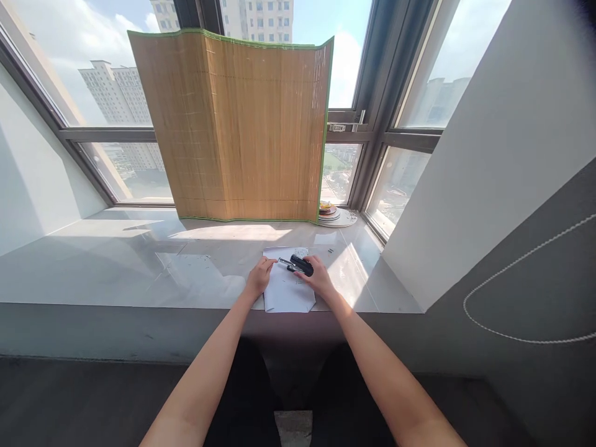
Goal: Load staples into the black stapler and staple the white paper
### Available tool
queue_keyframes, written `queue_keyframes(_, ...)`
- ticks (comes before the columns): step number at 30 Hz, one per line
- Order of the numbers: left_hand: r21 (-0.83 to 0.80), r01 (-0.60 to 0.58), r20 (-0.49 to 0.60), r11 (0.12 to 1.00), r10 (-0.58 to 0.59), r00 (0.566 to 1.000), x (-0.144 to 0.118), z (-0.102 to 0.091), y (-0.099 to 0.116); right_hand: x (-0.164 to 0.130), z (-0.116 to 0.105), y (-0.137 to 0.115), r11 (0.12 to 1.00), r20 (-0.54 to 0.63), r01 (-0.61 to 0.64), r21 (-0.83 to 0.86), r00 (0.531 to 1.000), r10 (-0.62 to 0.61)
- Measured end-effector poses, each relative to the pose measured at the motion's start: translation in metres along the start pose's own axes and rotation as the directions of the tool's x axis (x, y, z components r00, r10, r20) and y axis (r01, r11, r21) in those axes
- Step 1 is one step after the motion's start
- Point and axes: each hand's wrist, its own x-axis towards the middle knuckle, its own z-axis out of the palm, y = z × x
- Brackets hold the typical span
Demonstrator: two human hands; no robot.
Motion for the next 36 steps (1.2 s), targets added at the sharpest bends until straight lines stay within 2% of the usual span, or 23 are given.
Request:
queue_keyframes(3,0.124,-0.079,0.004,0.989,0.079,0.997,-0.008,-0.002,0.008,-0.002,0.012,-0.004,1.0,0.024,-0.013,0.027,1.0,0.013)
queue_keyframes(7,0.208,-0.156,0.021,0.966,0.155,0.988,-0.015,-0.002,0.016,-0.005,0.006,-0.002,0.999,0.028,0.018,0.038,0.999,-0.019)
queue_keyframes(10,0.18,-0.126,-0.024,0.976,0.132,0.991,-0.014,0.0,0.017,-0.008,0.003,-0.004,0.996,0.059,0.084,0.014,0.995,-0.085)
queue_keyframes(15,0.141,-0.167,0.033,0.976,0.164,0.986,-0.013,0.001,0.012,-0.011,0.007,-0.007,0.988,0.093,0.151,0.013,0.984,-0.152)
queue_keyframes(23,0.169,-0.124,0.057,0.978,0.116,0.992,-0.01,-0.001,0.011,-0.011,0.006,-0.005,0.989,0.101,0.147,0.019,0.984,-0.149)
queue_keyframes(29,0.129,-0.158,0.109,0.979,0.144,0.984,-0.007,0.002,0.007,-0.01,0.007,-0.004,0.987,0.08,0.158,0.039,0.984,-0.16)
queue_keyframes(33,0.199,-0.122,0.174,0.972,0.087,0.981,-0.004,0.006,0.006,-0.009,0.009,-0.002,0.988,0.073,0.149,0.039,0.986,-0.151)
queue_keyframes(36,0.228,-0.106,0.172,0.968,0.068,0.983,-0.004,0.006,0.007,-0.009,0.009,-0.002,0.987,0.071,0.153,0.041,0.985,-0.155)
